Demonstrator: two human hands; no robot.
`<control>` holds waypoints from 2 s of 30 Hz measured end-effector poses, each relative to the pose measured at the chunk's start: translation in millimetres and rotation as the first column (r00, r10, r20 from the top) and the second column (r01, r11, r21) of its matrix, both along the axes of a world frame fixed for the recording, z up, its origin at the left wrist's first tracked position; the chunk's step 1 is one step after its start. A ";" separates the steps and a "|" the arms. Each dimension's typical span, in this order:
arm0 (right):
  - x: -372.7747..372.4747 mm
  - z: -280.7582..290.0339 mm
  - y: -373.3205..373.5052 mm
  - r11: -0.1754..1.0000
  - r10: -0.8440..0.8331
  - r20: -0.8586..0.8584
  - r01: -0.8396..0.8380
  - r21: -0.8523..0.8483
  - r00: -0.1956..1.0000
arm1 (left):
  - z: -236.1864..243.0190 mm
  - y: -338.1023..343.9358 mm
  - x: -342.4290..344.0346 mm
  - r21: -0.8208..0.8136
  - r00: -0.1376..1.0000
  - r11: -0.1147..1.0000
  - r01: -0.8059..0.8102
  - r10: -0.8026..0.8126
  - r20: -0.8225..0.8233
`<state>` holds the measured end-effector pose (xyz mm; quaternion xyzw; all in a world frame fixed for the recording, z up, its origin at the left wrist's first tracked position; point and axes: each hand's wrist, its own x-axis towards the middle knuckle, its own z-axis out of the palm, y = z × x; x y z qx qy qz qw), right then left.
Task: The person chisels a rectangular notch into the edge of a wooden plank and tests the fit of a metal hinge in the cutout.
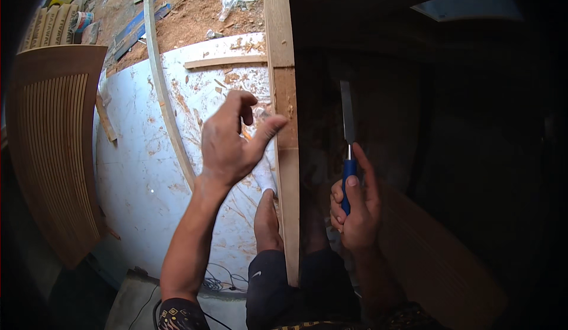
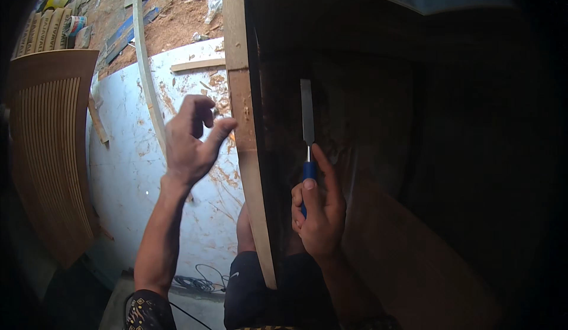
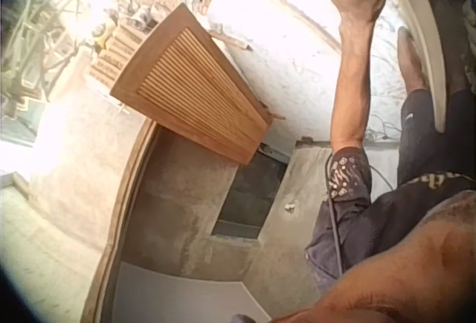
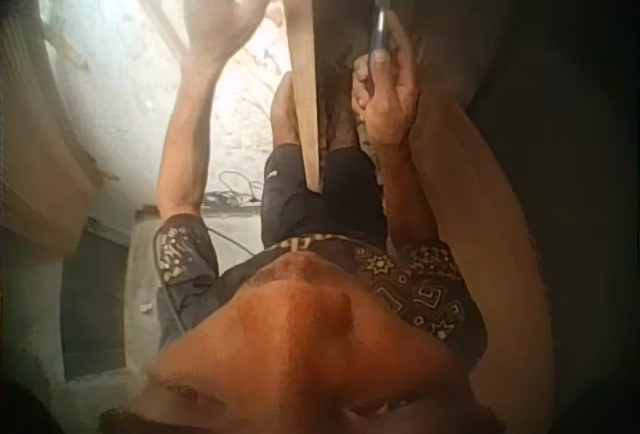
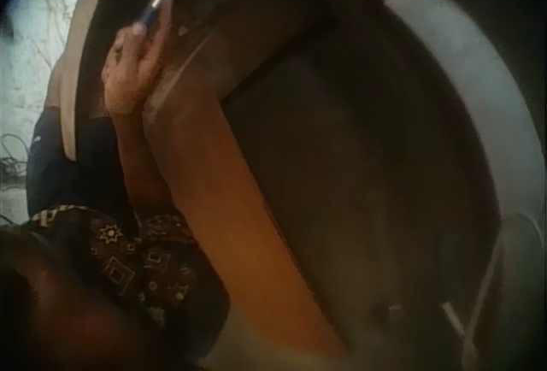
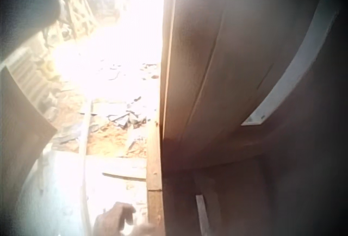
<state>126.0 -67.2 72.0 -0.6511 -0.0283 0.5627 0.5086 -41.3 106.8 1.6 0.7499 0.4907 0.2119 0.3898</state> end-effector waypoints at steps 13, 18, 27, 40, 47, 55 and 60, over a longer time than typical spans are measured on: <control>-17.8 10.8 -16.8 0.989 0.134 0.007 -0.135 0.062 0.991 | -6.3 57.2 -36.7 -0.270 0.614 0.629 -0.729 0.775 0.150; -41.1 25.0 -32.9 0.980 0.196 -0.039 -0.195 0.040 0.980 | 19.3 -64.6 -47.0 -0.377 0.885 0.812 -0.447 0.463 -0.051; -61.7 25.8 -54.5 0.940 0.333 0.205 -0.342 0.007 0.920 | 42.2 -172.2 -5.8 -0.752 0.919 0.658 -0.043 0.320 0.228; -75.0 12.8 -38.8 0.948 0.296 0.372 -0.318 -0.002 0.880 | 47.2 -146.8 12.1 -0.845 0.885 0.531 -0.066 0.423 0.197; -71.9 24.3 -32.1 0.942 0.321 0.364 -0.333 -0.033 0.874 | 50.0 -144.9 19.2 -0.839 0.892 0.528 -0.130 0.432 0.134; -67.2 17.4 -30.8 0.941 0.324 0.292 -0.338 -0.004 0.900 | 57.1 -130.9 28.2 -0.909 0.847 0.392 -0.144 0.524 0.092; -68.7 27.0 -42.6 0.921 0.384 0.305 -0.385 -0.060 0.871 | 44.3 -153.8 20.7 -0.805 0.882 0.577 -0.139 0.442 0.164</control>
